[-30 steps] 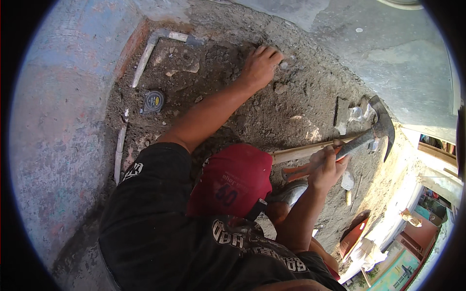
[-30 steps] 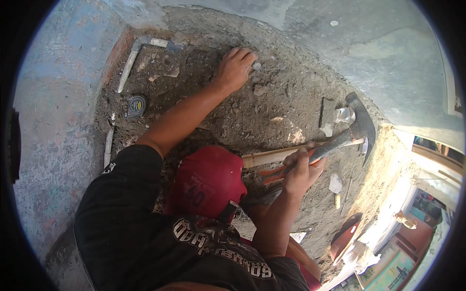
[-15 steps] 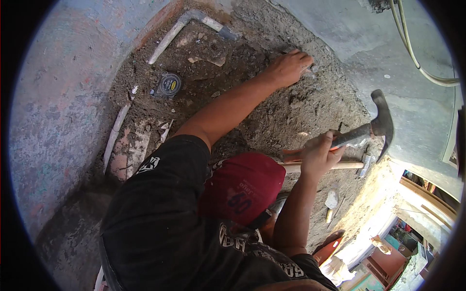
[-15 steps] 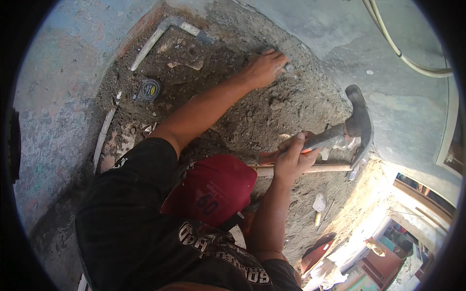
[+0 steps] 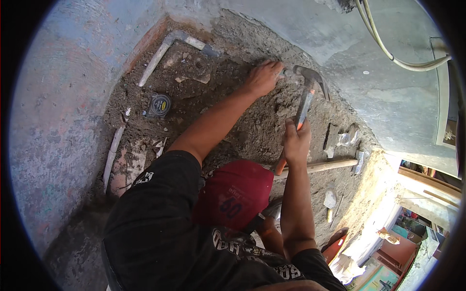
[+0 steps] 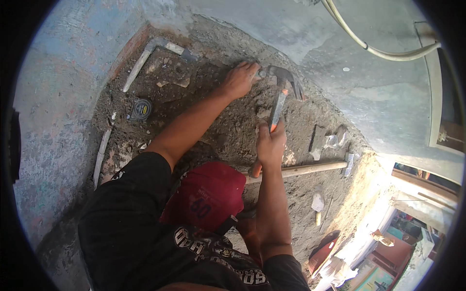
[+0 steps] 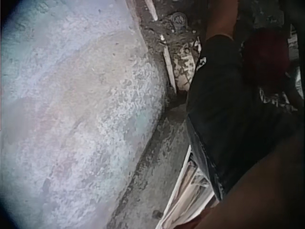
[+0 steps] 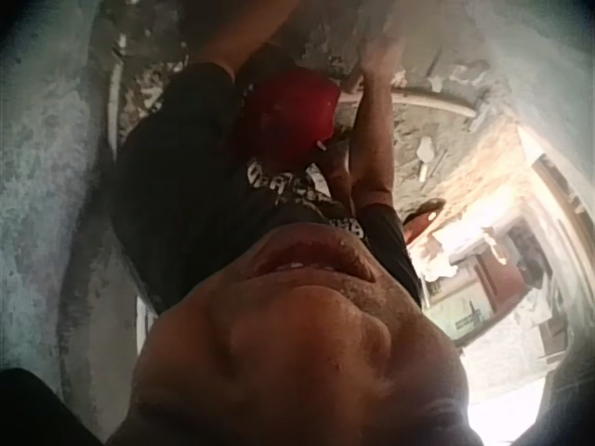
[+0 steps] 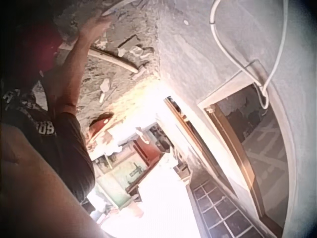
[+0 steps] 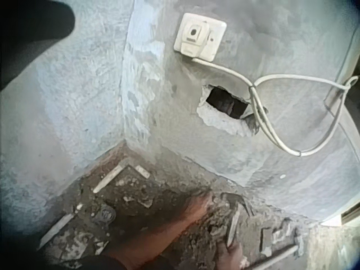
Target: Using a hammer and a small chisel or punch to remove material from a concrete wall near the floor at a renovation site.
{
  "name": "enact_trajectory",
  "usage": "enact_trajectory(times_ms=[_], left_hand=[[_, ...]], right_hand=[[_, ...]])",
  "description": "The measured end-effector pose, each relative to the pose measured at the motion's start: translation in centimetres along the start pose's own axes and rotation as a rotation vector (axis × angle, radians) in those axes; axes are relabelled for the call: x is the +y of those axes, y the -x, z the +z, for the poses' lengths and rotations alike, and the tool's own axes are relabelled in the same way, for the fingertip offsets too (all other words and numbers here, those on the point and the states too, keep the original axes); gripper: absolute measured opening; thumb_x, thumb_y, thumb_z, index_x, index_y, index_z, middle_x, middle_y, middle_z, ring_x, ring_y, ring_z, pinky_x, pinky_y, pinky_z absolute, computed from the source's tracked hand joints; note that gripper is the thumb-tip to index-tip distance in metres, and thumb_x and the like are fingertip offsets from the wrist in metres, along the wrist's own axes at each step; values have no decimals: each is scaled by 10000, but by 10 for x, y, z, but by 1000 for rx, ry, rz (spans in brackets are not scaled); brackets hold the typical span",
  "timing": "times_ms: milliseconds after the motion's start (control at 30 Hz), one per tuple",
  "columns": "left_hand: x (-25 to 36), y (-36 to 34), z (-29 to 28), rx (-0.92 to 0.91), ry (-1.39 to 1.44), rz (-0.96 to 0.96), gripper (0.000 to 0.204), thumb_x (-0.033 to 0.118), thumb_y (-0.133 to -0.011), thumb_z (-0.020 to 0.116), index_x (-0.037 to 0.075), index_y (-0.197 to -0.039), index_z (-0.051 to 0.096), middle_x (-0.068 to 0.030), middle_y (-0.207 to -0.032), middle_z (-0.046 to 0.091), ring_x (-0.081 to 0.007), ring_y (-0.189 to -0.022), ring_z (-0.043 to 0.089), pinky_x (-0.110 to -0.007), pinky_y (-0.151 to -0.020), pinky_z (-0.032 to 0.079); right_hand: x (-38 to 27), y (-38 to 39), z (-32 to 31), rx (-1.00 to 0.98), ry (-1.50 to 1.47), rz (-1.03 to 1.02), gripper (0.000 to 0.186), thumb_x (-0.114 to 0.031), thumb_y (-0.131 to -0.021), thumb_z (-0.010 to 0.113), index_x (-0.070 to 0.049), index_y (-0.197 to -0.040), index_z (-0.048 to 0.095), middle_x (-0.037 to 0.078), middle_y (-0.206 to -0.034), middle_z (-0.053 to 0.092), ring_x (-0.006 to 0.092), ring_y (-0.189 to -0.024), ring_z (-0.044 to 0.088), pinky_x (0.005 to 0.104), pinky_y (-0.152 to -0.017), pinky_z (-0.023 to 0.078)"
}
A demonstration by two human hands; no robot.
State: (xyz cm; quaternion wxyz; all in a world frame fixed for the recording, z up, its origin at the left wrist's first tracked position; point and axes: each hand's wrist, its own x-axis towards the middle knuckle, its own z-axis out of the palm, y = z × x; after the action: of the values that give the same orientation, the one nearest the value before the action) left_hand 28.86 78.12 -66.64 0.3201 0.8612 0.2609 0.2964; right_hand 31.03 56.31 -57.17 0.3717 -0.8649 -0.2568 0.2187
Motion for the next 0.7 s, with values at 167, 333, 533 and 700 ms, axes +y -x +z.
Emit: enact_trajectory(times_ms=[167,333,533,700], left_hand=[[3,2,4,9,-15,65,292,130,-910,622,19,-1152,502,-194,-1119,608,-410,-1073,566,-516,-900,475],[2,1,7,-21,3,2,290,108,-904,611,22,-1157,497,-182,-1127,599,-403,-1075,554,-507,-909,480],[32,13,15,-11,-37,118,289,103,-902,605,49,-1167,502,-150,-1164,574,-371,-1107,549,-483,-876,512],[27,4,16,-94,-22,31,296,107,-909,601,55,-1183,500,-151,-1187,576,-378,-1132,545,-486,-904,506]], right_hand=[[-32,26,-4,211,-396,-45,208,-217,-942,596,-18,-973,541,47,-673,559,130,-557,533,312,-542,443],[-1,-1,-2,-37,-56,55,122,-159,-967,534,-40,-945,524,23,-635,528,95,-491,512,239,-456,410],[-21,38,-28,178,-534,-44,134,-164,-985,526,-37,-987,483,26,-574,505,96,-424,475,247,-386,386],[-7,27,-14,233,-492,-73,139,-157,-977,544,-30,-988,489,34,-643,521,99,-462,493,237,-419,392]])
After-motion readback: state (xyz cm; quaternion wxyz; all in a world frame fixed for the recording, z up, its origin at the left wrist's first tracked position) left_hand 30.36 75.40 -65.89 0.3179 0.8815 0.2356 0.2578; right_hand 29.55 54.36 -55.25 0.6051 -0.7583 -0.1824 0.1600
